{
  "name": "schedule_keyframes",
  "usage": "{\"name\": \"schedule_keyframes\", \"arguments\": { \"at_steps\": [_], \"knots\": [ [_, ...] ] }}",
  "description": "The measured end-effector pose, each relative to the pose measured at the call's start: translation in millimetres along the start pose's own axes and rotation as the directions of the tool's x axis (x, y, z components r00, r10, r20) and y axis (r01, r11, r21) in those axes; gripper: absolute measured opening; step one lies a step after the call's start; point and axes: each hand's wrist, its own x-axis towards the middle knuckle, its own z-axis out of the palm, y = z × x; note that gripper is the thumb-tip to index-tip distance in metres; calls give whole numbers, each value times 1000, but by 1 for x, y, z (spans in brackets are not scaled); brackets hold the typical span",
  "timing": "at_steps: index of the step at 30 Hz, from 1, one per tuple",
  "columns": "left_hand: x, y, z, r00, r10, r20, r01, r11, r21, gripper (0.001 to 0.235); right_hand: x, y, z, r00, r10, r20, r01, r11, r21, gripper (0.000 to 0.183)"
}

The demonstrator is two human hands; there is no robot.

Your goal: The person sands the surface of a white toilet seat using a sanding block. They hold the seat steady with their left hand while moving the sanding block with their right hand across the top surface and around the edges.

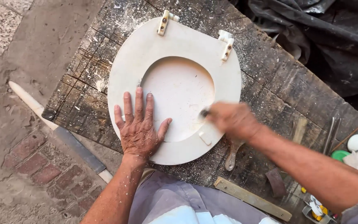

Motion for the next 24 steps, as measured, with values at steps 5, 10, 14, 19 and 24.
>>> {"name": "schedule_keyframes", "arguments": {
  "at_steps": [5,10,14,19,24],
  "knots": [
    [-2,1,3,999,-13,35,13,1000,-11,84,39,82,-1,909,312,-275,-289,949,122,28],
    [3,1,-2,999,-29,43,30,999,-12,85,-2,33,23,824,560,-91,-535,820,201,53],
    [1,0,-2,997,-36,67,37,999,-7,85,-19,-15,10,865,498,-67,-466,845,260,40],
    [0,0,-3,995,-23,99,24,1000,-7,86,29,62,-7,794,454,-403,-397,891,221,48],
    [2,1,-2,999,-13,38,13,1000,1,85,-46,-4,52,901,433,-37,-416,883,220,60]
  ]
}}
